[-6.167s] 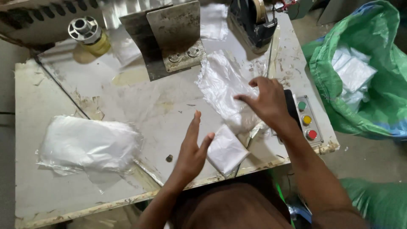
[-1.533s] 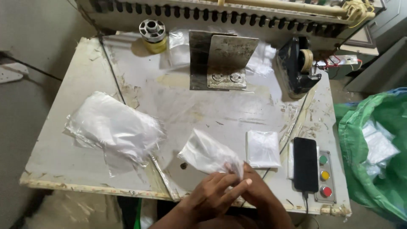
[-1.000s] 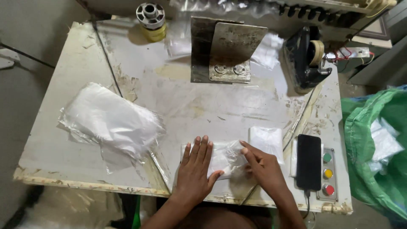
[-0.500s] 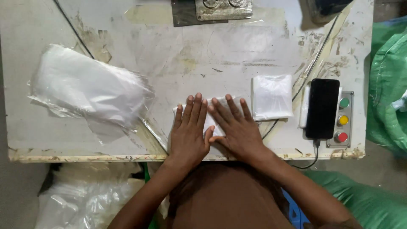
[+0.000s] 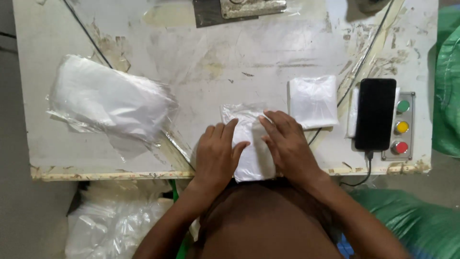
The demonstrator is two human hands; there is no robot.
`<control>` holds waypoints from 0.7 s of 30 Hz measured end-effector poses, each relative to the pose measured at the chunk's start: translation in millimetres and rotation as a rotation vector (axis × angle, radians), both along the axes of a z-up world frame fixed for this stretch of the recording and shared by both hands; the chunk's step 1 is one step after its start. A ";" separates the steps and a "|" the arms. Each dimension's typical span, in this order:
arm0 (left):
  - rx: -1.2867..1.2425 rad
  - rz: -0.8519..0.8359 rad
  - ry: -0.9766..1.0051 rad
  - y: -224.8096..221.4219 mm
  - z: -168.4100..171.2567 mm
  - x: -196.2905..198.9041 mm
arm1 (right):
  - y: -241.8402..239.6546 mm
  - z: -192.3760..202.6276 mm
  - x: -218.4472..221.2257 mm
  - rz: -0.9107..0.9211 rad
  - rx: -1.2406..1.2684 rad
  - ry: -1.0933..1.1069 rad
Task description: Folding and stacking plastic bags at a workstation in a packaging factory
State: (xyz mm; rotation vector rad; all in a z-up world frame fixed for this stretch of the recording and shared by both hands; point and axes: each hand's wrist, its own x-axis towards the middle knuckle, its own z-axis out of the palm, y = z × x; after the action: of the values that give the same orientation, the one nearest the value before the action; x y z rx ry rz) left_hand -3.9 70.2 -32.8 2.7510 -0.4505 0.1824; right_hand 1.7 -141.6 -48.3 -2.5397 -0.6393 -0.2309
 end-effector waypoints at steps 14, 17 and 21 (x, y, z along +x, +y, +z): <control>-0.359 -0.346 0.221 -13.3 26.7 -16.3 | -16.3 37.4 6.9 0.430 0.205 0.552; -0.403 -0.328 0.269 -8.7 33.8 -19.9 | -22.6 48.6 7.4 0.421 0.153 0.640; -0.178 -0.333 0.207 -9.0 6.9 -24.1 | -16.0 29.1 1.8 0.411 -0.122 0.445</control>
State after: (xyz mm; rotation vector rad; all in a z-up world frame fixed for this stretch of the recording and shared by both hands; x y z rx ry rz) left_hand -28.0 61.3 -25.9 2.4450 -0.7821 -0.1374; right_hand 3.5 -157.6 -19.3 -2.3811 -0.9856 0.5134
